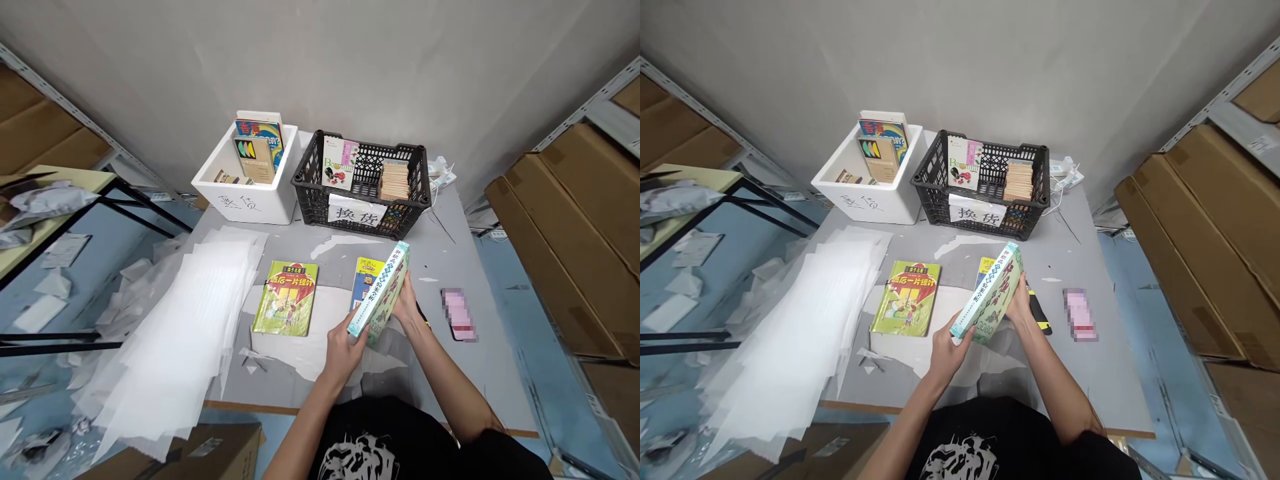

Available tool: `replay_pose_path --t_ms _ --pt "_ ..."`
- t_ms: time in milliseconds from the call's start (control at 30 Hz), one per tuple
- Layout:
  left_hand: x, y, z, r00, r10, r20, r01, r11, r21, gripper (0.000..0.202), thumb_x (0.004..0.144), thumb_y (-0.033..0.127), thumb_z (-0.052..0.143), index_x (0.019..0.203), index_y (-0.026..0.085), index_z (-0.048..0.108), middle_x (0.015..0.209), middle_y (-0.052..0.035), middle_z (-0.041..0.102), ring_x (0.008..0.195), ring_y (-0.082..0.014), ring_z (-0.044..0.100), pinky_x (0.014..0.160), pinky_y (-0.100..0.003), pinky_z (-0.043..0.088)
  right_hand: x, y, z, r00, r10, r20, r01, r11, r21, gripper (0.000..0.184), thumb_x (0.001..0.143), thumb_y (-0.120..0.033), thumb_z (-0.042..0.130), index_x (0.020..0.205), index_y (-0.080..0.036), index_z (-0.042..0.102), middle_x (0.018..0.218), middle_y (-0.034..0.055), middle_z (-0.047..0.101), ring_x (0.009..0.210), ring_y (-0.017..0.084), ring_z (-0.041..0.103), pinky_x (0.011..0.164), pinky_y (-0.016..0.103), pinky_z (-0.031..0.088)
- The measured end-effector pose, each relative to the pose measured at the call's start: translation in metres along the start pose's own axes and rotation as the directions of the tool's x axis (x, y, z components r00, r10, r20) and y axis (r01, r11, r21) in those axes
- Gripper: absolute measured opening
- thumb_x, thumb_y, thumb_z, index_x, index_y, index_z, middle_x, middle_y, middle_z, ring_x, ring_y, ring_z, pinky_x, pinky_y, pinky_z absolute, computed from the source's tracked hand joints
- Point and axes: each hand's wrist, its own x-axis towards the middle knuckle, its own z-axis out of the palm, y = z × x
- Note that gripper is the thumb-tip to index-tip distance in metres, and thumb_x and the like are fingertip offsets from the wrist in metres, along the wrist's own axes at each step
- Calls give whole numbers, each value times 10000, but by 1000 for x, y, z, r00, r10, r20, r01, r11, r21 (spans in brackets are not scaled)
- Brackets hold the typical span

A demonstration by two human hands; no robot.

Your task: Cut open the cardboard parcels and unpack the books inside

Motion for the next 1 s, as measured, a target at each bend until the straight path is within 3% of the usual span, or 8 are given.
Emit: replay_pose_path --t_ms 167,333,433,533,633,700,800,1000 --pt "15 -11 0 976 206 -62 -186 951 245 528 876 165 452 1399 217 398 1306 -80 589 1119 -184 616 893 -274 531 -16 -9 2 998 58 -17 -60 981 -187 399 822 -576 527 1020 -243 622 1064 86 675 1056 239 605 792 362 547" --pt "14 -34 17 883 439 166 -457 725 515 587 861 62 367 1434 185 342 1348 -89 551 1254 -192 508 980 -300 485 -46 -8 7 928 222 299 -173 968 -181 490 826 -619 484 1057 -207 612 1057 112 690 1035 260 629 779 412 549" --pt "6 -50 33 832 461 309 -550 609 572 520 899 67 350 1400 200 398 1351 -79 548 1292 -215 463 1010 -357 459 -43 12 2 974 104 202 -75 987 -144 353 716 -392 706 1007 -221 601 999 75 719 1006 254 649 796 386 552" --pt "1 -65 43 801 420 426 -596 621 508 461 934 198 409 1395 227 398 1378 -74 523 1329 -231 414 1055 -411 410 -30 33 -15 995 -6 101 16 995 -101 379 633 -274 755 976 -233 599 992 55 728 1021 266 650 833 399 544" --pt "7 -80 46 907 255 336 -384 829 406 530 923 374 448 1416 201 358 1421 -101 473 1356 -236 376 1082 -415 379 -18 40 -34 994 -52 99 62 993 -98 438 632 -305 748 1039 -236 600 1031 58 723 1065 282 633 871 436 524" --pt "20 -90 46 984 -51 172 4 964 266 588 906 412 461 1421 156 341 1446 -141 430 1362 -260 365 1088 -431 361 -14 38 -46 992 -60 110 72 992 -102 482 631 -327 752 1079 -240 597 1070 60 714 1095 283 617 890 442 510" --pt "47 -105 49 888 -423 179 429 903 4 562 876 427 498 1331 100 455 1304 -176 572 1221 -287 528 989 -424 447 -9 34 -60 990 -71 125 84 991 -106 485 656 -379 736 1104 -253 598 1133 60 691 1118 272 603 902 430 500" --pt "88 -121 65 839 -456 297 483 875 -19 336 844 354 551 1097 144 620 1117 -106 695 1015 -239 646 844 -321 503 14 41 -68 979 -202 37 202 915 -350 533 708 -506 630 1173 -254 569 1122 73 685 1036 257 634 863 410 507"
